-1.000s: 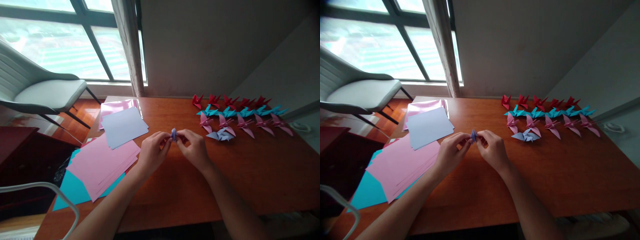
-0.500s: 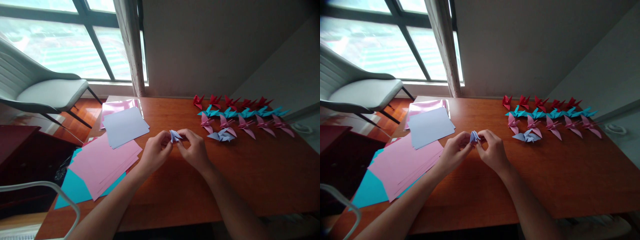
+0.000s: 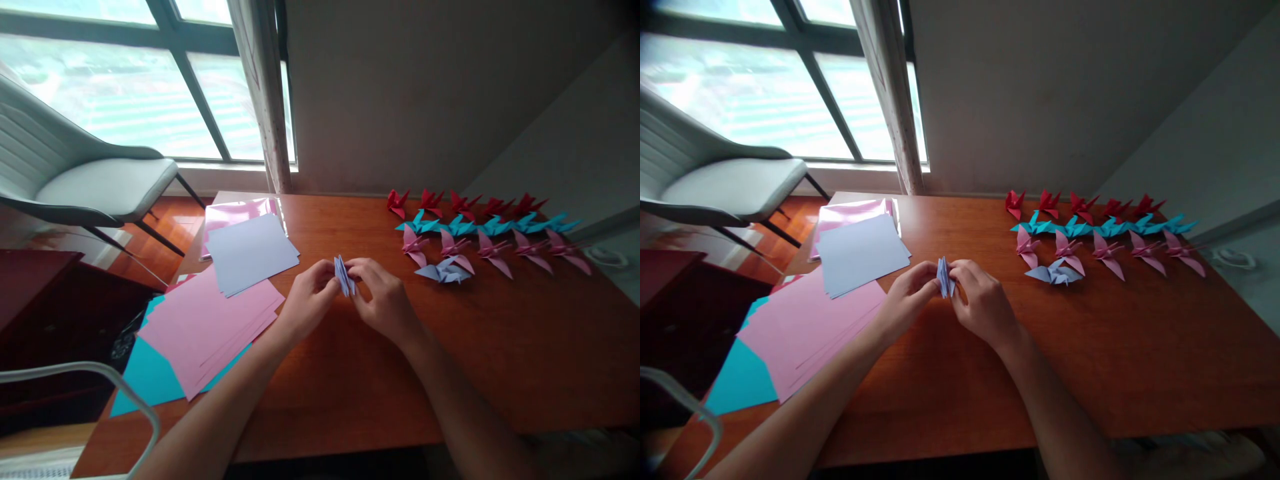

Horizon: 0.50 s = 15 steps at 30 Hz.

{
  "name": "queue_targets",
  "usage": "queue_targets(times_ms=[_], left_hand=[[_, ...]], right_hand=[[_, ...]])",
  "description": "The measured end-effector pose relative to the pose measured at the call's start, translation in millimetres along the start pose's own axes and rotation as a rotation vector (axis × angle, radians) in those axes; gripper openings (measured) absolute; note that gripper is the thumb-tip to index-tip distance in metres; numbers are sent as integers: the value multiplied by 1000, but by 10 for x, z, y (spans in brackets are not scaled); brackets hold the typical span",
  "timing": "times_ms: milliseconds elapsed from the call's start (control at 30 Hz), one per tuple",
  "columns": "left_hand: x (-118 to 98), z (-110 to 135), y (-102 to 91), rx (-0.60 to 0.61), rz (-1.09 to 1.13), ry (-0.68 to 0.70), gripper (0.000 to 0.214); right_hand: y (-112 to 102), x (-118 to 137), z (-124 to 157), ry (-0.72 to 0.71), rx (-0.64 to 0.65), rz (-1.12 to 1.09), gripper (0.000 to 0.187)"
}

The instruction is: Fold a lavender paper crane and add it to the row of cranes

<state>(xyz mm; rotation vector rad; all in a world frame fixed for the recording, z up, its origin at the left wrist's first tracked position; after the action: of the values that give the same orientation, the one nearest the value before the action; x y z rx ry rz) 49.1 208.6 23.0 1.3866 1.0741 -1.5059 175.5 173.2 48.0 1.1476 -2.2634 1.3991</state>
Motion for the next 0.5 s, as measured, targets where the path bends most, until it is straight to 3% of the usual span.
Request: queue_targets(times_ms=[267, 500], left_hand=[[29, -24, 1, 21, 63, -27, 14], [111, -41, 6, 18, 42, -45, 16]], right_hand=[[13, 20, 2, -30, 24, 48, 26], [75, -2, 19, -30, 84, 127, 39]])
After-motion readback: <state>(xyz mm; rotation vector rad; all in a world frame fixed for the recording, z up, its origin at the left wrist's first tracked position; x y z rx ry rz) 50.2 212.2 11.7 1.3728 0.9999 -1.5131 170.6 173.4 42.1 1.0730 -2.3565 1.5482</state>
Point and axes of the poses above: each hand's wrist, its own z-axis away from the middle knuckle, its own y-axis out of the palm, x = y × z, the point moved 7 cm from there along -z, towards the middle knuckle, and after that the axes turned 3 degrees about -x, right-handed, at the moved point
